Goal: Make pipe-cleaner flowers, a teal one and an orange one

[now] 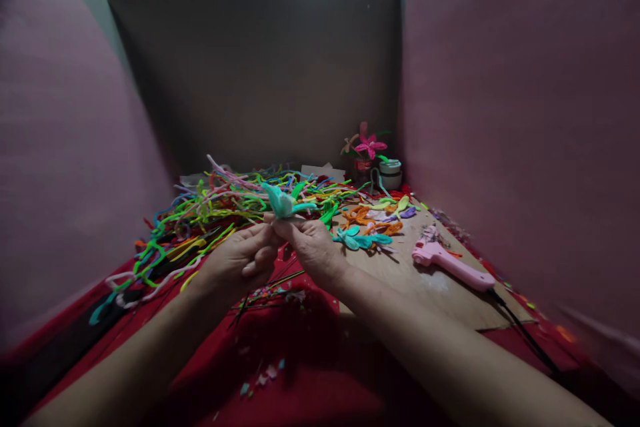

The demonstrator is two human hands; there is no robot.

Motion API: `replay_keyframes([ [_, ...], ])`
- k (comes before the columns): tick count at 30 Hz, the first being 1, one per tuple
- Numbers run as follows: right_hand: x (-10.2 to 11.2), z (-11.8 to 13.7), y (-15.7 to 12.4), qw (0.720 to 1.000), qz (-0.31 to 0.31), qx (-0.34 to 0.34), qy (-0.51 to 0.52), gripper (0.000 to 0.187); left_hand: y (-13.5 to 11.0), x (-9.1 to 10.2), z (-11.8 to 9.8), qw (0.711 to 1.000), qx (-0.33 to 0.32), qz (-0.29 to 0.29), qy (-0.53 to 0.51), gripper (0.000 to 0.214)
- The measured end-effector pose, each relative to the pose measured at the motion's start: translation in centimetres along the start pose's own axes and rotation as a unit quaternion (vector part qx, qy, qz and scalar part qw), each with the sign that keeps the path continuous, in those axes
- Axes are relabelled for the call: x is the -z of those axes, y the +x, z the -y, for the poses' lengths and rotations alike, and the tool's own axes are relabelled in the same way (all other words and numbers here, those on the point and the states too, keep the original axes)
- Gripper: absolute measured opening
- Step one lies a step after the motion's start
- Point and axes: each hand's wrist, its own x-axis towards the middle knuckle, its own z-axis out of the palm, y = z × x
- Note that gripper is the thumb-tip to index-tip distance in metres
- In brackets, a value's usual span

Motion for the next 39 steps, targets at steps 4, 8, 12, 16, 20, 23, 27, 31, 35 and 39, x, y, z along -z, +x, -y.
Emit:
replay_keyframes([
  [4, 0.8, -0.7, -0.4, 1.000, 0.013, 0.013, 0.005, 0.026, 0.3, 0.0, 0.5, 0.997, 0.051, 0.039, -0.049, 0.024],
  [8, 1.0, -1.7, -1.0, 0.999, -0.034, -0.008, -0.009, 0.024, 0.1, 0.2, 1.7, 0.994, 0.037, -0.016, 0.106, 0.031],
  [12, 0.6, -2.1, -1.3, 0.995, -0.088, -0.027, 0.031, 0.022, -0.1, 1.1, 2.8, 0.871, -0.177, -0.101, 0.448, 0.020],
  [16, 0.2, -1.9, -1.5, 0.991, -0.126, -0.040, -0.012, 0.024, -0.2, 2.1, 3.7, 0.732, -0.287, -0.097, 0.611, 0.011],
  [20, 0.1, -1.3, -1.6, 0.992, -0.108, -0.042, -0.048, 0.024, -0.4, 1.7, 3.3, 0.789, -0.252, -0.098, 0.551, 0.014],
  [23, 0.2, -1.1, -1.7, 0.995, -0.074, -0.045, -0.054, 0.026, -0.7, 0.7, 2.5, 0.894, -0.147, -0.097, 0.412, 0.024],
  [27, 0.4, -1.3, -1.8, 0.998, -0.028, -0.046, -0.030, 0.030, -0.9, -0.1, 1.7, 0.976, 0.004, -0.072, 0.208, 0.029],
  [31, 0.5, -1.5, -1.6, 0.998, -0.001, -0.056, 0.031, 0.027, -0.9, 0.4, 1.5, 0.997, 0.069, -0.015, 0.025, 0.026],
  [35, 0.5, -1.8, -1.4, 0.989, 0.028, -0.076, 0.121, 0.028, -0.7, 1.1, 1.5, 0.992, 0.090, 0.059, -0.059, 0.018],
  [39, 0.7, -2.2, -1.4, 0.991, 0.012, -0.065, 0.118, 0.026, -0.5, 1.0, 1.8, 0.997, 0.058, 0.044, 0.025, 0.028],
])
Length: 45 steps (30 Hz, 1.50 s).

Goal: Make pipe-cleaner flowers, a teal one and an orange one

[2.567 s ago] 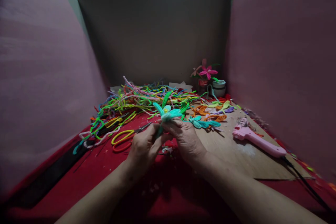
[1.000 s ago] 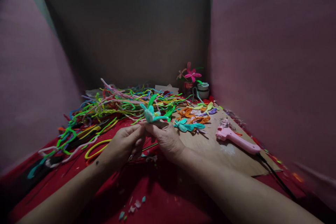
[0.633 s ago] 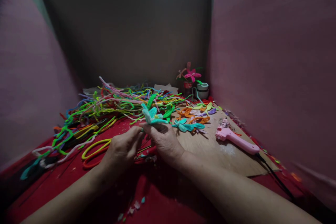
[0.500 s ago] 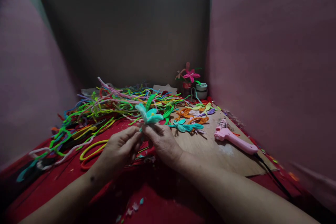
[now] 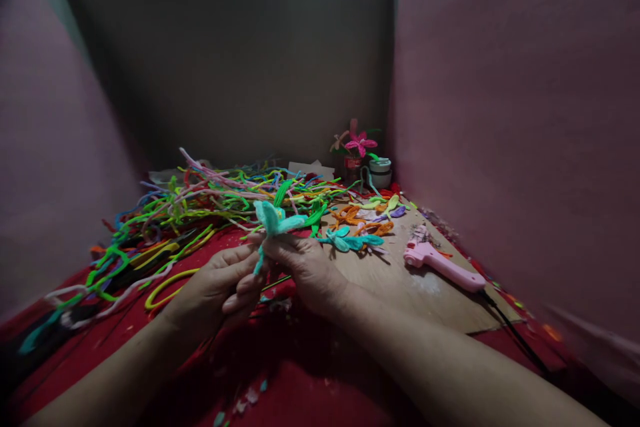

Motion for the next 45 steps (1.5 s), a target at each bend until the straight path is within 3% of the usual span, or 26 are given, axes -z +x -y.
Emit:
replay_keyframes([
  [2, 0.1, 0.0, -0.1, 0.999, -0.025, 0.011, -0.018, 0.025, 0.1, -0.1, 0.3, 0.992, -0.028, -0.046, 0.110, 0.031],
  [4, 0.0, 0.2, -0.2, 0.998, -0.049, 0.029, -0.035, 0.023, 0.1, -0.2, 0.6, 0.962, -0.083, -0.100, 0.241, 0.030],
  [6, -0.2, 0.4, -0.3, 0.996, -0.060, 0.046, -0.052, 0.020, 0.1, -0.1, 1.0, 0.902, -0.174, -0.141, 0.369, 0.025],
  [8, -0.4, 0.5, -0.4, 0.995, -0.059, 0.052, -0.067, 0.018, 0.1, 0.2, 1.4, 0.825, -0.266, -0.161, 0.473, 0.019],
  [10, -0.5, 0.5, -0.5, 0.993, -0.065, 0.053, -0.085, 0.016, 0.2, 0.5, 1.8, 0.763, -0.316, -0.162, 0.540, 0.015],
  [13, -0.5, 0.6, -0.5, 0.990, -0.077, 0.053, -0.104, 0.016, 0.4, 0.8, 2.1, 0.711, -0.337, -0.160, 0.597, 0.012],
  [20, -0.4, 0.5, -0.7, 0.989, -0.084, 0.059, -0.102, 0.018, 0.3, 0.8, 2.4, 0.626, -0.377, -0.166, 0.663, 0.011],
  [26, -0.4, -0.4, -0.6, 0.990, -0.096, 0.061, -0.084, 0.021, 0.5, 1.2, 2.7, 0.499, -0.420, -0.170, 0.739, 0.016],
  [28, -0.3, -0.5, -0.5, 0.988, -0.101, 0.064, -0.094, 0.021, 0.6, 1.3, 2.8, 0.504, -0.428, -0.165, 0.732, 0.016],
  [32, -0.2, -0.4, -0.5, 0.987, -0.098, 0.069, -0.104, 0.020, 0.7, 1.3, 3.0, 0.560, -0.422, -0.162, 0.694, 0.016],
  [35, -0.2, -0.3, -0.4, 0.988, -0.104, 0.053, -0.104, 0.021, 0.8, 1.2, 3.1, 0.572, -0.418, -0.160, 0.687, 0.016],
  [40, -0.3, -0.3, -0.3, 0.987, -0.115, 0.050, -0.100, 0.022, 1.0, 1.4, 3.2, 0.611, -0.370, -0.190, 0.673, 0.012],
  [43, -0.3, -0.1, -0.4, 0.988, -0.098, 0.066, -0.105, 0.024, 0.9, 1.3, 3.3, 0.675, -0.348, -0.168, 0.629, 0.023],
  [45, -0.5, 0.1, -0.4, 0.988, -0.088, 0.076, -0.105, 0.025, 0.6, 0.9, 3.1, 0.742, -0.312, -0.162, 0.570, 0.021],
])
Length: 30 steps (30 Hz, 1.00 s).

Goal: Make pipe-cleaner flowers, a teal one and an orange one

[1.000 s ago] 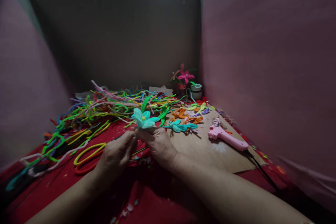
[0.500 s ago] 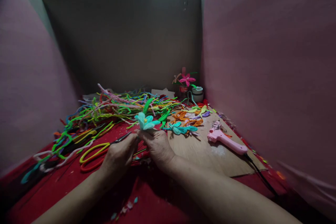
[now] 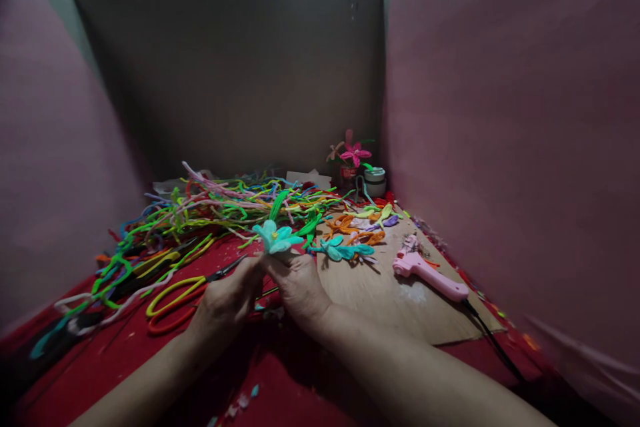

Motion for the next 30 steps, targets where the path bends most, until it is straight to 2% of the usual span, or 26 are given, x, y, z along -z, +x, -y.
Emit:
replay_keyframes([
  [2, -0.2, 0.2, -0.1, 1.000, -0.004, -0.011, 0.002, 0.024, 0.0, 0.2, -0.8, 0.990, 0.094, 0.008, -0.100, 0.015],
  [3, -0.3, 0.3, -0.2, 1.000, -0.003, -0.025, 0.003, 0.024, 0.1, 0.4, -1.3, 0.977, 0.146, 0.014, -0.158, 0.013],
  [6, -0.5, 0.6, -0.5, 0.998, 0.022, -0.063, 0.011, 0.030, 0.5, 1.1, -2.6, 0.909, 0.262, 0.045, -0.321, 0.017],
  [9, -0.5, 0.8, -0.5, 0.996, 0.039, -0.082, 0.024, 0.032, 0.9, 1.8, -3.2, 0.844, 0.311, 0.074, -0.431, 0.021],
  [12, -0.1, 0.8, -0.2, 0.993, 0.050, -0.094, 0.043, 0.030, 1.1, 2.1, -2.9, 0.768, 0.348, 0.091, -0.530, 0.020],
  [14, 0.1, 0.7, 0.0, 0.989, 0.069, -0.105, 0.077, 0.032, 1.1, 2.1, -2.4, 0.720, 0.355, 0.103, -0.587, 0.018],
  [16, 0.2, 0.6, -0.1, 0.982, 0.081, -0.123, 0.119, 0.030, 1.0, 2.1, -2.1, 0.692, 0.344, 0.118, -0.623, 0.016],
  [17, 0.2, 0.5, -0.1, 0.978, 0.082, -0.133, 0.135, 0.028, 1.0, 2.1, -2.1, 0.692, 0.337, 0.126, -0.627, 0.016],
  [18, 0.1, 0.4, -0.2, 0.975, 0.085, -0.143, 0.147, 0.027, 1.0, 2.2, -2.1, 0.704, 0.330, 0.131, -0.615, 0.017],
  [19, 0.1, 0.3, -0.3, 0.973, 0.085, -0.150, 0.155, 0.027, 1.0, 2.2, -2.2, 0.729, 0.325, 0.136, -0.587, 0.018],
  [21, -0.1, 0.0, -0.5, 0.973, 0.064, -0.153, 0.161, 0.026, 1.0, 2.2, -2.4, 0.814, 0.305, 0.127, -0.478, 0.021],
  [23, -0.1, -0.3, -0.5, 0.978, 0.015, -0.147, 0.149, 0.023, 0.8, 2.1, -2.5, 0.906, 0.244, 0.088, -0.333, 0.022],
  [24, -0.1, -0.4, -0.6, 0.980, -0.009, -0.141, 0.139, 0.021, 0.6, 1.9, -2.4, 0.942, 0.201, 0.063, -0.263, 0.020],
  [25, -0.1, -0.5, -0.6, 0.983, -0.025, -0.132, 0.127, 0.019, 0.4, 1.8, -2.3, 0.964, 0.161, 0.040, -0.206, 0.017],
  [27, -0.1, -0.3, -0.6, 0.989, -0.029, -0.111, 0.097, 0.017, 0.2, 1.5, -2.0, 0.983, 0.118, 0.020, -0.142, 0.014],
  [30, -0.1, 0.3, -0.8, 0.996, -0.011, -0.088, 0.024, 0.017, 0.3, 1.6, -2.0, 0.967, 0.160, 0.040, -0.195, 0.022],
])
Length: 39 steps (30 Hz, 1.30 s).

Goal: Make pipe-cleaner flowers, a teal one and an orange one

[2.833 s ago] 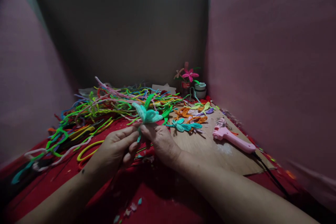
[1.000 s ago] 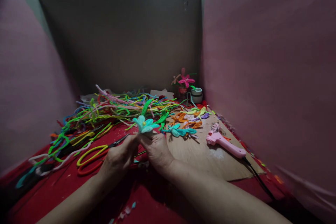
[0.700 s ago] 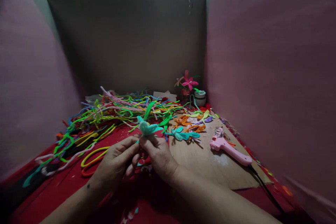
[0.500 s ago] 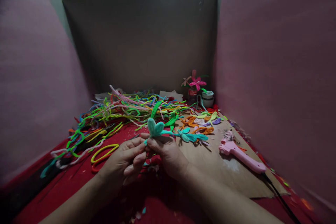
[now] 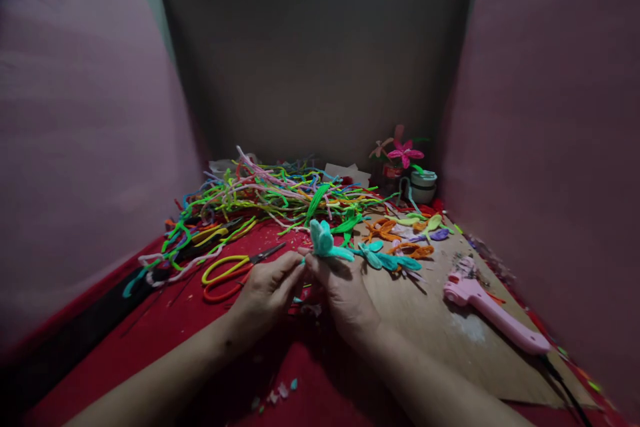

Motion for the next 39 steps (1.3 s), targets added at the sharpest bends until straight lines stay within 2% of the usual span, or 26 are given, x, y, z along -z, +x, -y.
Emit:
replay_keyframes([
  [3, 0.0, 0.6, -0.2, 0.998, 0.009, 0.001, -0.067, 0.021, 0.4, 0.2, -0.6, 0.979, 0.110, 0.040, -0.167, 0.027],
  [6, 0.0, 0.9, -0.2, 0.997, 0.012, 0.004, -0.079, 0.023, 0.7, 0.4, -0.8, 0.924, 0.186, 0.077, -0.325, 0.024],
  [9, 0.0, 0.6, 0.1, 0.999, 0.028, -0.017, -0.016, 0.018, 0.8, 0.7, 0.0, 0.863, 0.210, 0.121, -0.443, 0.020],
  [12, 0.2, -0.2, 0.3, 0.995, 0.055, -0.057, 0.052, 0.017, 1.0, 0.9, 1.0, 0.810, 0.226, 0.178, -0.512, 0.018],
  [15, 0.3, -0.6, 0.4, 0.993, 0.056, -0.065, 0.076, 0.019, 1.1, 0.9, 1.2, 0.786, 0.233, 0.207, -0.534, 0.017],
  [17, 0.2, -0.5, 0.3, 0.992, 0.052, -0.072, 0.085, 0.018, 1.1, 0.8, 0.8, 0.806, 0.227, 0.199, -0.509, 0.019],
  [18, 0.1, -0.3, 0.2, 0.992, 0.053, -0.079, 0.084, 0.021, 1.1, 0.7, 0.5, 0.831, 0.221, 0.188, -0.474, 0.021],
  [21, -0.3, 0.6, 0.0, 0.995, 0.055, -0.066, 0.049, 0.028, 0.8, 0.4, -0.1, 0.946, 0.154, 0.111, -0.263, 0.025],
  [22, -0.4, 0.8, -0.1, 0.997, 0.049, -0.047, 0.028, 0.029, 0.6, 0.2, -0.2, 0.976, 0.112, 0.075, -0.172, 0.025],
  [23, -0.4, 1.0, -0.1, 0.999, 0.040, -0.026, 0.005, 0.029, 0.4, 0.1, -0.1, 0.993, 0.067, 0.042, -0.086, 0.023],
  [26, -0.2, 0.9, -0.1, 0.999, 0.014, -0.004, -0.049, 0.029, -0.1, -0.2, 0.7, 0.997, -0.035, -0.018, 0.070, 0.014],
  [30, 0.3, 0.1, -0.1, 0.993, -0.028, -0.011, -0.111, 0.026, -0.2, -0.1, 1.2, 0.992, -0.066, -0.031, 0.103, 0.016],
  [33, 0.2, -0.1, -0.2, 0.995, -0.036, -0.015, -0.095, 0.026, 0.2, 0.1, 0.8, 0.999, -0.021, -0.005, 0.047, 0.021],
  [35, -0.1, 0.1, -0.2, 0.997, -0.032, -0.016, -0.072, 0.023, 0.5, 0.3, 0.3, 0.996, 0.046, 0.043, -0.056, 0.025],
  [39, -0.3, 0.6, -0.3, 0.998, 0.008, -0.024, -0.058, 0.020, 0.7, 0.6, -0.3, 0.943, 0.166, 0.123, -0.261, 0.030],
])
